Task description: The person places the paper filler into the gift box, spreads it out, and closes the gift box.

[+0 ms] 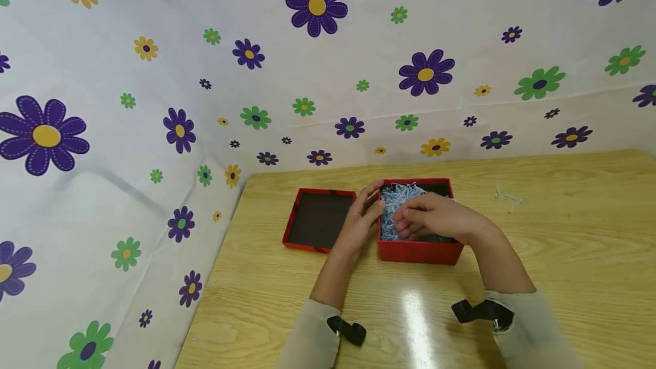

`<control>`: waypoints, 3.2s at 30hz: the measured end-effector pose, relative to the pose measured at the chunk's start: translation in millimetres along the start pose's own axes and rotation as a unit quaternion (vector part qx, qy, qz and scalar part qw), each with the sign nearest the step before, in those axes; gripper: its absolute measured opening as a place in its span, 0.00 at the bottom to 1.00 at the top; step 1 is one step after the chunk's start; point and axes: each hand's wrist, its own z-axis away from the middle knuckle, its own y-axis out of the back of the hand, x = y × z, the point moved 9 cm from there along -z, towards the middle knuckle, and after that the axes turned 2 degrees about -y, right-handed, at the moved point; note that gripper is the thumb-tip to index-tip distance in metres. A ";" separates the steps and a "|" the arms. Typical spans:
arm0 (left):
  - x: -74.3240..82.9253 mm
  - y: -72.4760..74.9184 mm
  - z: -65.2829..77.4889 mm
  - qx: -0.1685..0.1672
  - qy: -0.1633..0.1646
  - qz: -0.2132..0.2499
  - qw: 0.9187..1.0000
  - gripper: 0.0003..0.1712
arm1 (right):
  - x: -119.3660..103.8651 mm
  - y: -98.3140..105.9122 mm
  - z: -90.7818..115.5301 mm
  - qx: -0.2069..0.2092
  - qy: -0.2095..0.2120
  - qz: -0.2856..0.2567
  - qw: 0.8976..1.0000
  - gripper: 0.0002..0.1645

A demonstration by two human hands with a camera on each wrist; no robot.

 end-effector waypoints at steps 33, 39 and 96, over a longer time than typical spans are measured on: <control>-1.1 -4.0 2.1 -0.012 0.001 0.000 1.000 0.28 | 50.5 161.3 106.3 0.287 -0.017 0.185 0.940 0.32; -1.3 -2.3 0.7 -0.010 -0.001 -0.006 1.000 0.28 | 106.0 194.3 126.4 0.270 -0.091 0.273 0.919 0.38; -2.7 -1.5 -0.3 -0.009 -0.004 -0.008 1.000 0.27 | -46.0 87.7 91.8 0.308 0.180 0.304 0.883 0.14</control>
